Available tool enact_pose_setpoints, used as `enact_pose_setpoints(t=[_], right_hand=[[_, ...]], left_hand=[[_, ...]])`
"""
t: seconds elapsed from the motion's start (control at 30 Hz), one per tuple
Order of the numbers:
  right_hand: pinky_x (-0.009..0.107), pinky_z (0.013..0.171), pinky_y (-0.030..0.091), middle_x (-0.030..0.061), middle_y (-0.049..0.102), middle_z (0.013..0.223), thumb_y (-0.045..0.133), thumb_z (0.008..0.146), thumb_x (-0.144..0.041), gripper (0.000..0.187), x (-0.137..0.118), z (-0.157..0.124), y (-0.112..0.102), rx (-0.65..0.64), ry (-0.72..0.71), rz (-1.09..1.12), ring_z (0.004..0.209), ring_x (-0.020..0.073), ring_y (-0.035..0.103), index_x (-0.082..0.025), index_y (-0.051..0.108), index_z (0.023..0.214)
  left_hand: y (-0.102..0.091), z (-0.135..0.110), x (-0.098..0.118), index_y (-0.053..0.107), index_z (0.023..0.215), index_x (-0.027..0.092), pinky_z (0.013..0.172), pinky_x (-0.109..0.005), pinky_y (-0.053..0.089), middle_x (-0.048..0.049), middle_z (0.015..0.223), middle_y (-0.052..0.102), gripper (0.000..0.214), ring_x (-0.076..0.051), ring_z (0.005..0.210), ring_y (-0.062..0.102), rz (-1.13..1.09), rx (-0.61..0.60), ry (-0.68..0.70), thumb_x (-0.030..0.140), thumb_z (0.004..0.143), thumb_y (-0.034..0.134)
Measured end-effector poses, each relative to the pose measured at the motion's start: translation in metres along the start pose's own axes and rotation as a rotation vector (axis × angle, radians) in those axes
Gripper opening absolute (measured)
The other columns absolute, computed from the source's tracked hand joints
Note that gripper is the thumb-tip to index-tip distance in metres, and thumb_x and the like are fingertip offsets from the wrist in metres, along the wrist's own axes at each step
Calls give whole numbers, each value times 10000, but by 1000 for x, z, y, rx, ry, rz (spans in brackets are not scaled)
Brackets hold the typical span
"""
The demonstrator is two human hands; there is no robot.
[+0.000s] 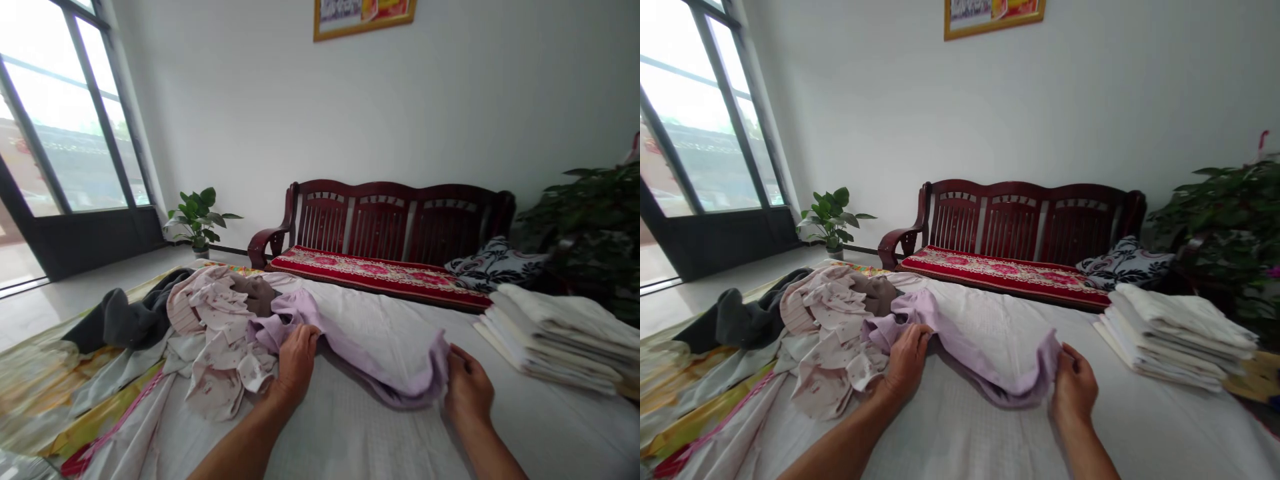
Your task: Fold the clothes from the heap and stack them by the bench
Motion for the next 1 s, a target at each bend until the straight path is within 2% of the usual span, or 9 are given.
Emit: enact_pose_setpoints(t=[0.1, 0.2, 0.43, 0.53, 0.63, 0.7, 0.83, 0.9, 1.0], right_hand=[[331, 581, 527, -26, 595, 739, 680, 590, -340, 473, 25, 23, -23, 234, 141, 280, 611, 155, 566, -159, 664, 1027], [407, 788, 562, 5, 645, 924, 728, 555, -318, 583, 27, 30, -20, 149, 60, 274, 819, 201, 634, -180, 625, 1112], [540, 1102, 370, 114, 641, 1272, 596, 747, -283, 459, -32, -33, 32, -321, -786, -304, 1241, 319, 537, -200, 648, 1196], [523, 1100, 381, 100, 601, 1365, 601, 792, -267, 534, -39, -65, 55, -512, -973, -455, 1323, 312, 478, -215, 581, 1324], [517, 1081, 401, 96, 607, 1366, 646, 812, -332, 577, -40, -84, 70, -652, -996, -519, 1332, 319, 470, -219, 548, 1369], [505, 1059, 415, 76, 689, 1222, 607, 866, -365, 389, -42, -89, 73, -703, -983, -521, 1231, 301, 554, -240, 647, 1232], [431, 902, 495, 64, 733, 935, 422, 970, -343, 307, -44, -72, 60, -552, -840, -454, 933, 239, 650, -223, 703, 938], [409, 839, 514, 69, 729, 928, 422, 954, -341, 297, -40, -60, 50, -459, -757, -431, 900, 239, 652, -216, 691, 939], [408, 825, 528, 67, 725, 920, 459, 908, -310, 249, -33, -53, 45, -460, -701, -430, 903, 245, 657, -219, 689, 932]], left_hand=[[-2, -4, 11, 613, 952, 200, 765, -269, 462, -27, 857, 649, 221, -163, 806, 624, -72, 14, 76, 247, 1017, 406], [3, -7, 17, 614, 943, 206, 761, -258, 468, -20, 855, 652, 217, -156, 805, 636, -122, -66, 107, 251, 1013, 414], [7, -9, 7, 616, 1009, 204, 811, -268, 481, -26, 913, 658, 192, -158, 864, 644, -276, -58, 5, 231, 1001, 426], [4, -11, 19, 623, 989, 201, 779, -248, 480, -20, 865, 643, 179, -144, 821, 624, -391, -36, 38, 227, 997, 447], [5, -23, 48, 632, 948, 203, 735, -223, 473, -15, 830, 638, 169, -130, 780, 606, -515, -126, 134, 209, 989, 467], [10, -35, 68, 637, 954, 203, 740, -215, 473, -18, 840, 653, 162, -125, 788, 611, -576, -241, 185, 200, 984, 478], [21, -50, 92, 632, 1121, 211, 794, -225, 489, -27, 907, 695, 211, -129, 835, 645, -614, -477, 225, 196, 977, 480], [19, -44, 87, 627, 1157, 211, 789, -235, 500, -29, 898, 703, 247, -134, 827, 656, -577, -456, 199, 212, 991, 444], [3, -19, 61, 656, 1097, 217, 864, -306, 500, -59, 964, 710, 273, -181, 931, 657, -381, -205, 137, 257, 1002, 403]])
Point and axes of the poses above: each hand's wrist, its own z-axis towards the middle knuckle, its own y-axis out of the palm, x = y × z, the point moved 7 cm from there along z, towards the middle knuckle
